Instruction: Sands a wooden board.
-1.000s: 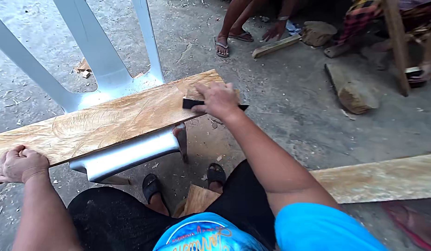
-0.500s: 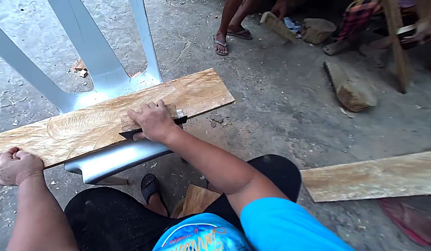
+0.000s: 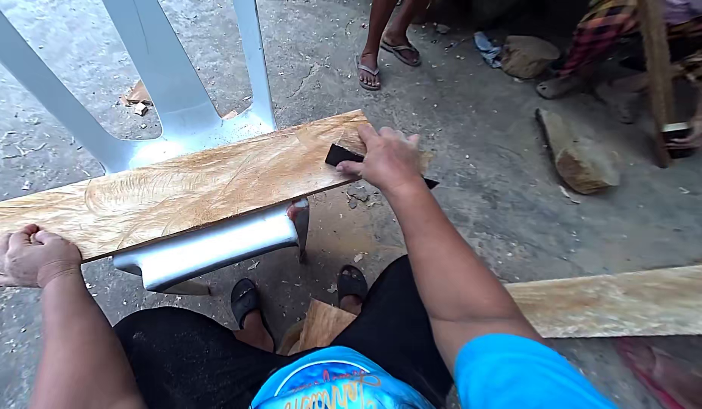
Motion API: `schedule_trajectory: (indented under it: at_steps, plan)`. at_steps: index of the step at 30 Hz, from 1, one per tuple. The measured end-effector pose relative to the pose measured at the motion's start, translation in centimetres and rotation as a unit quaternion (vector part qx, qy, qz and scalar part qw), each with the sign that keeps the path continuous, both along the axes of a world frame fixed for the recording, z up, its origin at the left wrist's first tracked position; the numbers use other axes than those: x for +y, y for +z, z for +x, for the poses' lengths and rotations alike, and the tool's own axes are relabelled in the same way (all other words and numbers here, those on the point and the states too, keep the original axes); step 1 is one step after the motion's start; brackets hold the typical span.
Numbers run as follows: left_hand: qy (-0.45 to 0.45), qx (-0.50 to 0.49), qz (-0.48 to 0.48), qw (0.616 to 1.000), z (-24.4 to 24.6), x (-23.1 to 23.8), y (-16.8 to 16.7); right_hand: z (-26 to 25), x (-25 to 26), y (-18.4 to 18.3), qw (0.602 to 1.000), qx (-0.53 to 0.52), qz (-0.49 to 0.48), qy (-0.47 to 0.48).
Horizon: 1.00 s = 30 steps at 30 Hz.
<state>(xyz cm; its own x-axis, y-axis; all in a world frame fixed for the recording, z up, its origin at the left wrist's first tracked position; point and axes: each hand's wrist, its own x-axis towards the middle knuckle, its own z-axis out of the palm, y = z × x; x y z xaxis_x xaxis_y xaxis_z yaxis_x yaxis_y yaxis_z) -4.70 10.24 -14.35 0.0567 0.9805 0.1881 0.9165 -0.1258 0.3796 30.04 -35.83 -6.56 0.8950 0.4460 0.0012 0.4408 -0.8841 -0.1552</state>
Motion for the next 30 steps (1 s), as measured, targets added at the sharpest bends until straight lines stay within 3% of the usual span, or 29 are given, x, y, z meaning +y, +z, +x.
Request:
schedule_trajectory:
  at_steps: [5, 9, 13, 18, 22, 25, 30]
  plan:
    - [-0.001, -0.033, -0.002, 0.999, 0.3, -1.7, 1.4, -7.6, 10.5, -0.8, 0.98, -0.035, 0.048, 0.19]
    - [-0.007, -0.036, -0.007, 0.999, 0.3, -2.0, 1.7, -11.6, 17.2, 0.3, 0.952, 0.014, 0.021, 0.304]
    - [-0.015, -0.049, -0.011, 0.999, 0.5, -2.9, 2.4, -7.4, 16.9, 1.0, 0.963, 0.034, 0.021, 0.267]
    - [-0.012, -0.035, -0.001, 0.999, 1.0, -3.8, 2.8, 3.4, 8.9, 0.4, 0.999, 0.013, 0.002, 0.051]
    - [-0.005, -0.044, -0.003, 0.999, 1.4, -3.8, 2.7, 5.2, 7.5, 0.6, 0.999, 0.02, -0.001, -0.038]
    - [-0.002, -0.039, -0.006, 0.999, 1.5, -3.6, 2.6, 1.5, 12.0, 0.6, 0.999, 0.013, 0.021, 0.029]
    - [-0.009, -0.029, 0.004, 1.0, 1.0, -3.1, 2.1, -9.2, 22.7, 0.1, 0.967, 0.014, 0.044, 0.252]
